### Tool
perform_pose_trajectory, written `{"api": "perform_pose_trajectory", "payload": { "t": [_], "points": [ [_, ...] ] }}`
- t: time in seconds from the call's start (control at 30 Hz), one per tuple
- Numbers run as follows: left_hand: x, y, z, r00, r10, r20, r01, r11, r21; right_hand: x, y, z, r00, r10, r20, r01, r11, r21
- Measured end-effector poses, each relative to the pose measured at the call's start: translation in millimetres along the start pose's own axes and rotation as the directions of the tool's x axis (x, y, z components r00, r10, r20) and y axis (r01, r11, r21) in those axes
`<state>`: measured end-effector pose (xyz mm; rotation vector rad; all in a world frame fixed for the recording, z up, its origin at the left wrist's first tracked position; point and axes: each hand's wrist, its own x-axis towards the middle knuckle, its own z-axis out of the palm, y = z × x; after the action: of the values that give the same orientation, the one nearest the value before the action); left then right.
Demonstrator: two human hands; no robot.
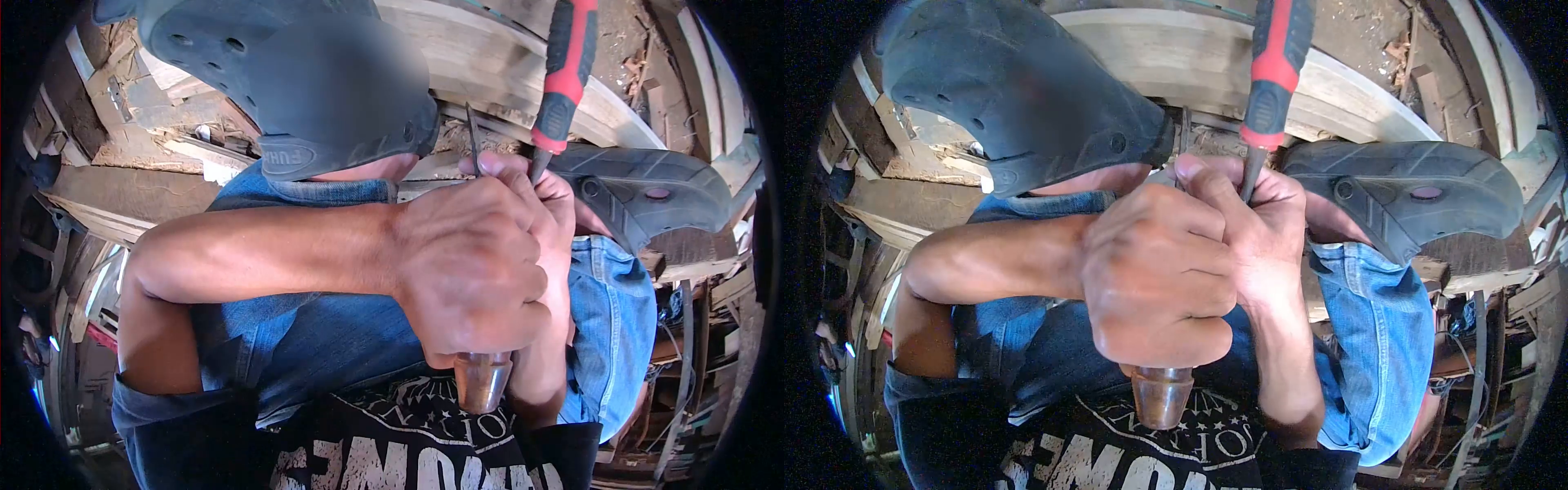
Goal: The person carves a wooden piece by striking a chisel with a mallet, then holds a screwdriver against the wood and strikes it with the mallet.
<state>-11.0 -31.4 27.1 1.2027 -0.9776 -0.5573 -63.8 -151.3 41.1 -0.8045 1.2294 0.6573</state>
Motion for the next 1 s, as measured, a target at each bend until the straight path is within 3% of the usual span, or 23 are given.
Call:
{"api": "perform_pose_trajectory", "payload": {
  "t": [0.17,0.37,0.53,0.63,0.7,0.77,0.8,1.0],
  "points": [
    [1,-2,-7,0.999,-0.026,0.037,0.023,0.997,0.076,6,0,5,1.000,-0.014,0.013,0.013,0.996,0.094],
    [0,0,-15,0.985,-0.101,0.139,0.097,0.995,0.035,15,11,0,0.998,-0.053,0.030,0.049,0.989,0.137],
    [1,0,-16,0.983,-0.125,0.134,0.124,0.992,0.021,16,9,-1,0.996,-0.061,0.071,0.048,0.985,0.168],
    [1,1,-14,0.980,-0.146,0.133,0.147,0.989,0.006,21,20,-3,0.987,-0.139,0.080,0.129,0.984,0.123],
    [1,0,-11,0.979,-0.156,0.130,0.159,0.987,-0.012,13,9,5,0.995,-0.100,0.017,0.096,0.983,0.156],
    [1,-2,-5,0.994,-0.110,-0.011,0.110,0.989,0.096,14,5,3,0.994,-0.090,0.059,0.078,0.981,0.180],
    [0,-1,-5,0.994,-0.110,-0.011,0.110,0.989,0.096,14,4,2,0.992,-0.079,0.101,0.057,0.977,0.204],
    [2,1,-17,0.982,-0.110,0.156,0.103,0.993,0.054,13,2,1,0.995,-0.036,0.089,0.022,0.987,0.157]
  ]
}}
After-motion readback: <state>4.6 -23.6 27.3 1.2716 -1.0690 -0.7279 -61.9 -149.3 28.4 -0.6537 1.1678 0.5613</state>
